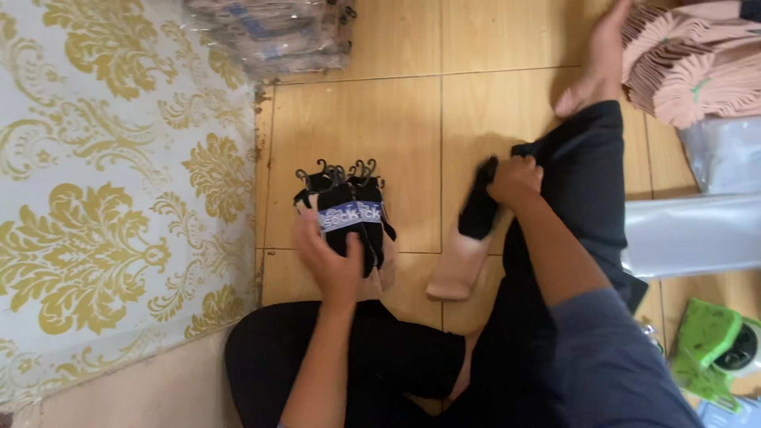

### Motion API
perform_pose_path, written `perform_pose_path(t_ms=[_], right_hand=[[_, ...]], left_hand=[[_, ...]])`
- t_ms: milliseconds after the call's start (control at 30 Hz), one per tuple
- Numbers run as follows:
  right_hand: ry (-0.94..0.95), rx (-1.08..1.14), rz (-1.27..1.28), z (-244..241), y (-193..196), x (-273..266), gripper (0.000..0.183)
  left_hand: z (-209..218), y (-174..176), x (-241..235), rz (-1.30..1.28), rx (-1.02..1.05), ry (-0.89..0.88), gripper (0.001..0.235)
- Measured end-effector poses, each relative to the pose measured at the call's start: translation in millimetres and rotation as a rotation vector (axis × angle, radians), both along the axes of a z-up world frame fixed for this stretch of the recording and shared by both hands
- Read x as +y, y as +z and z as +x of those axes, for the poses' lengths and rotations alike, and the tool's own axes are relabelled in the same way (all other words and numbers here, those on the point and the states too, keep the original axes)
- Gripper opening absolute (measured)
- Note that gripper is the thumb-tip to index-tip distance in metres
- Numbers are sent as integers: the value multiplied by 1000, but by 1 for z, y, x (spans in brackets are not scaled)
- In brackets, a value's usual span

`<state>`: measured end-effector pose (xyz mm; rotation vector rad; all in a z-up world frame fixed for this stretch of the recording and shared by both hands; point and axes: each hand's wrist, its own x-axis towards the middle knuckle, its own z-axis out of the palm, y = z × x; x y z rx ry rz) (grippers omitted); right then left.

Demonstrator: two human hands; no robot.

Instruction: The person sits on the floor and packages pairs of socks by placing them on cardboard inserts, attaching plastic hangers, and securing them with paper bands. The person also handles a large bundle of socks tied with a rubber band, separating them to continue the packaging process.

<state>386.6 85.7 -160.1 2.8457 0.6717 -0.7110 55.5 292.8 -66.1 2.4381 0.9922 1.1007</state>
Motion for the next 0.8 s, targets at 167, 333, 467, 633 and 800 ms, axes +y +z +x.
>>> perform_pose_path(t_ms=[167, 333, 467, 633, 800], right_hand=[[107, 510, 382, -109, 161, -25, 54], [422, 472, 1190, -109, 273, -151, 36], [-365, 112, 1298, -34, 230, -250, 57], [-903, 293, 887, -33, 134, -287, 34], [-980, 424, 1462, -28, 119, -281, 46]], left_hand=[[30, -8, -88, -632, -217, -622, 79], [17, 11, -122, -738, 421, -1203, 26], [-22, 81, -163, -1162, 838, -1019, 65], [-67, 50, -227, -1625, 457, -944, 99], [-113, 47, -277, -1674, 381, -1143, 25]])
